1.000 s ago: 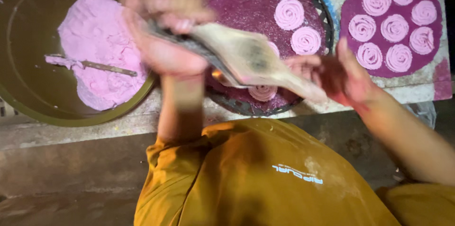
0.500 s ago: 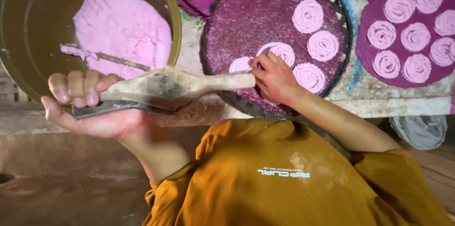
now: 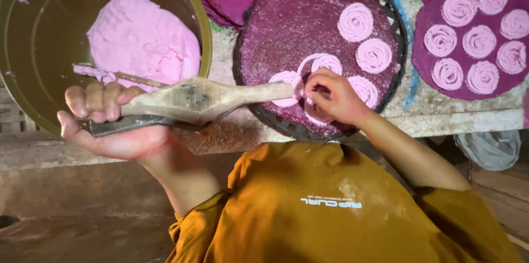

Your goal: The person uses a wooden roller tool to press pink dough into rose-shaped patterns on a dark purple tray. They repeatedly scoop dough from a large bowl, roll it onto the tool, and press it into the tray to form multiple decorative spirals.

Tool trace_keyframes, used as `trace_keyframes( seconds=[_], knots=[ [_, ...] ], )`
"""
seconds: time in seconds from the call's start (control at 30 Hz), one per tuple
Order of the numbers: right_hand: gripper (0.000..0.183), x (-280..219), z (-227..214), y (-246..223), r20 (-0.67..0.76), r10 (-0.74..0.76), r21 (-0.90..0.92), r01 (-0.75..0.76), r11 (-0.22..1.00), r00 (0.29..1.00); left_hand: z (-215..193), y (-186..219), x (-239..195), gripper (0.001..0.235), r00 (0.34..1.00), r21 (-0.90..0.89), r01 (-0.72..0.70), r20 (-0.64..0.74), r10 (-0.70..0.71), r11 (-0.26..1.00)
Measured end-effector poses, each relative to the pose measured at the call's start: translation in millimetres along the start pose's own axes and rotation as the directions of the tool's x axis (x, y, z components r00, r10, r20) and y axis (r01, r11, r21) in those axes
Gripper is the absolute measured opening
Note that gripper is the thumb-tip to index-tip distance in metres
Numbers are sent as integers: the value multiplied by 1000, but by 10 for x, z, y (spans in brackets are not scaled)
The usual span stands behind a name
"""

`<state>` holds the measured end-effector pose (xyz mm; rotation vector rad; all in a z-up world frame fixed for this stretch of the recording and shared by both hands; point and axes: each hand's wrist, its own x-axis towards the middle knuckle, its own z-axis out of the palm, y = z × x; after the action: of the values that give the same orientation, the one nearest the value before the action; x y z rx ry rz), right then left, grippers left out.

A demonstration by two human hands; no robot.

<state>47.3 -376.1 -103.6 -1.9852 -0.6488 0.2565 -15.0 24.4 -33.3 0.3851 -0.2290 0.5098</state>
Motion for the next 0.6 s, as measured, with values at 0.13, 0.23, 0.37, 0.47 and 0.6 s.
trace_keyframes(
  seconds=[0.13, 0.23, 0.37, 0.47, 0.6],
  knots=[
    [15, -99, -40, 13, -39, 66, -33, -67, 997, 997, 7, -93, 29, 30, 999, -1, 34, -6, -34, 999],
    [17, -107, 91, -16, -25, 49, -146, -52, 988, 999, 31, -139, 45, 29, 999, 8, 46, -22, -46, 999],
    [24, -86, 277, -81, -27, -14, -365, 3, 931, 1000, 51, -184, 35, 28, 997, -25, 61, -38, -62, 998],
    [29, -36, 373, -111, -82, -90, -492, 38, 870, 993, 55, -182, 4, 28, 997, -17, 55, -51, -56, 998],
    [22, -1, 429, -98, -70, -80, -538, 29, 843, 994, 51, -172, -32, 28, 996, -15, 42, -73, -43, 999]
  ],
)
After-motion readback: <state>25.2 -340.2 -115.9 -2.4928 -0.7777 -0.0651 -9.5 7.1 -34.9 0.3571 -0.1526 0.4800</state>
